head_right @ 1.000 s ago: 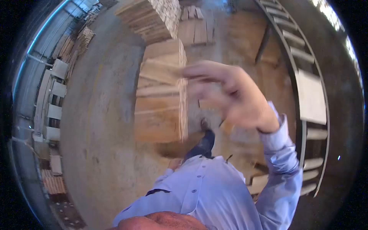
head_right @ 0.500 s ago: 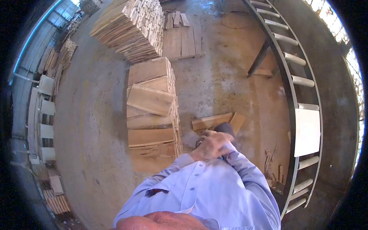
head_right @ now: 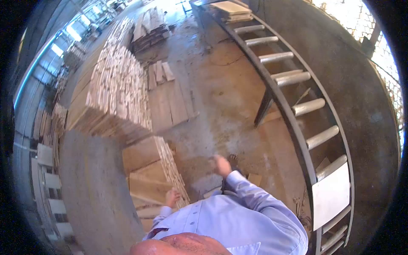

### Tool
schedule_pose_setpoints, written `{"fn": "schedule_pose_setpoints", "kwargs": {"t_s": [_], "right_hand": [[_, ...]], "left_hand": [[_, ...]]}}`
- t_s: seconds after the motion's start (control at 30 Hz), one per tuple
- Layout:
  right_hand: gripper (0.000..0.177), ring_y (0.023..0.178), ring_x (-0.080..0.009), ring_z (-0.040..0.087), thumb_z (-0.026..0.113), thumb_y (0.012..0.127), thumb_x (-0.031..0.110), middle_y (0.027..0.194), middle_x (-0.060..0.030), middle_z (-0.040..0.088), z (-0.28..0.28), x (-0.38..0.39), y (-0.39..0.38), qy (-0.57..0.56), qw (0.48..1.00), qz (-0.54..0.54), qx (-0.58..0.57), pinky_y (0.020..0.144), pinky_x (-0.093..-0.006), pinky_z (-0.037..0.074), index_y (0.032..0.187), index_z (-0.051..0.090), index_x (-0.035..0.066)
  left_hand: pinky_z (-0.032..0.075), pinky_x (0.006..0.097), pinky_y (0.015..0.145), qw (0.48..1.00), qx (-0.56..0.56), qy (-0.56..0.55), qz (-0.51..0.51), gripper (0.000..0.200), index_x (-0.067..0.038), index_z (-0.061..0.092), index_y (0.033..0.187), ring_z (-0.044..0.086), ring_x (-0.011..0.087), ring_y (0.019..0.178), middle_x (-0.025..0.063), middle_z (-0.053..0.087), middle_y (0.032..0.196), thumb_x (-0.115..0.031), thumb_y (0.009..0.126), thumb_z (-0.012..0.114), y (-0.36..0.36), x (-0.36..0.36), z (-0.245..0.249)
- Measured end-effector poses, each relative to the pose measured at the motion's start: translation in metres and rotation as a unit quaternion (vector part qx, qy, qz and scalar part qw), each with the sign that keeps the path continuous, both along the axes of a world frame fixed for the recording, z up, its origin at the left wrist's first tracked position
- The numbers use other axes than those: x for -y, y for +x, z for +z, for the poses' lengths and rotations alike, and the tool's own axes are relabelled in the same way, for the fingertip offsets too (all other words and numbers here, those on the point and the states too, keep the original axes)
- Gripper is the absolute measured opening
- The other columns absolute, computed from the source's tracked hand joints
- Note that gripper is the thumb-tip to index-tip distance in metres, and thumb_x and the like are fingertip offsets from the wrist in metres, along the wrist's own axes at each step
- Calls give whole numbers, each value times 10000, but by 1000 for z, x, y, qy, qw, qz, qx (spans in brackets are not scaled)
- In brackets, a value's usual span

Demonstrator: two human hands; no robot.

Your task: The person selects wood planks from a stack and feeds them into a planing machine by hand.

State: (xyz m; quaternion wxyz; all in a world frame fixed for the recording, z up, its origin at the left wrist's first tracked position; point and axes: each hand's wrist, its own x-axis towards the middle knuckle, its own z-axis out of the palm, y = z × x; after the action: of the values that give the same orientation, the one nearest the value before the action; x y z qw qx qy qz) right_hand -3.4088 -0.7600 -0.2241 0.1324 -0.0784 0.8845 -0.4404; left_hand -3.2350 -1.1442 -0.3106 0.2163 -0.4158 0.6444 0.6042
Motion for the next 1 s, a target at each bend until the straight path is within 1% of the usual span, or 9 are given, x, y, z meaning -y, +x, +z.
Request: {"fn": "schedule_pose_setpoints", "kwargs": {"t_s": [0.2, 0.27, 0.37, 0.4, 0.5, 0.6, 0.73, 0.93, 1.0], "right_hand": [[464, 1239, -387, 554, 610, 962, 372, 1327, -205, 610, 93, 13, -103, -75, 951, 196, -227, 1030, -469, 456, 1278, 609, 32], [447, 1223, -392, 566, 605, 962, 349, 1312, -214, 615, 59, -14, -138, -16, 987, 53, -152, 1025, -470, 459, 1284, 605, 40], [451, 1137, -399, 624, 603, 951, 305, 1230, -224, 659, -94, -102, -178, 59, 988, -145, 9, 975, -464, 498, 1322, 581, 50], [407, 1069, -380, 661, 621, 942, 279, 1161, -219, 686, -70, -126, -195, 45, 986, -161, 10, 924, -438, 522, 1265, 618, 32], [312, 1004, -262, 694, 631, 955, 196, 1104, -189, 719, -27, -179, -249, -18, 979, -202, -1, 902, -352, 525, 1155, 673, -41], [321, 1000, -208, 656, 595, 999, 201, 1095, -138, 699, 1, -202, -330, -133, 959, -251, -6, 912, -333, 518, 1189, 650, -52], [334, 989, -174, 652, 589, 1021, 241, 1099, -110, 687, 30, -219, -450, -265, 918, -296, 7, 871, -304, 530, 1220, 640, -22], [354, 990, -201, 683, 553, 1039, 281, 1124, -103, 692, 56, -254, -631, -401, 854, -328, -31, 810, -337, 562, 1248, 625, 5], [408, 1107, -250, 647, 506, 1050, 316, 1244, -151, 649, 80, -254, -689, -343, 879, -331, -22, 947, -383, 535, 1286, 598, -4]], "left_hand": [[495, 464, 989, 844, -38, 530, 69, 711, 10, 496, 1358, 617, 315, 1155, 185, 609, 1324, -605, 1003, 443, -238, -192, 107], [490, 458, 1000, 742, -94, 662, 42, 745, 21, 501, 1351, 626, 318, 1147, 188, 624, 1308, -630, 992, 451, -299, -217, 130], [512, 414, 942, 929, -127, 345, 33, 675, 22, 536, 1328, 659, 308, 1091, 188, 655, 1256, -565, 994, 511, -364, -204, 148], [523, 409, 929, 975, -138, 167, -47, 630, 24, 537, 1326, 668, 294, 1067, 199, 655, 1254, -515, 1002, 520, -381, -193, 150], [549, 378, 882, 912, -161, -181, -331, 608, 26, 557, 1293, 685, 269, 1006, 188, 662, 1215, -508, 1001, 546, -431, -147, 110], [553, 349, 806, 990, -50, 125, -46, 507, -10, 626, 1226, 693, 229, 937, 136, 701, 1099, -453, 981, 606, -482, -144, 84], [553, 335, 700, 974, -133, -12, -185, 441, -16, 666, 1132, 682, 187, 802, 94, 702, 977, -425, 975, 619, -575, -150, 65], [539, 339, 681, 976, -164, -19, -142, 446, 2, 694, 1021, 686, 184, 744, 107, 717, 883, -435, 946, 640, -709, -137, 77], [535, 386, 719, 965, -208, -69, -148, 480, 4, 704, 982, 702, 224, 768, 145, 732, 885, -468, 938, 629, -742, -115, 79]]}}
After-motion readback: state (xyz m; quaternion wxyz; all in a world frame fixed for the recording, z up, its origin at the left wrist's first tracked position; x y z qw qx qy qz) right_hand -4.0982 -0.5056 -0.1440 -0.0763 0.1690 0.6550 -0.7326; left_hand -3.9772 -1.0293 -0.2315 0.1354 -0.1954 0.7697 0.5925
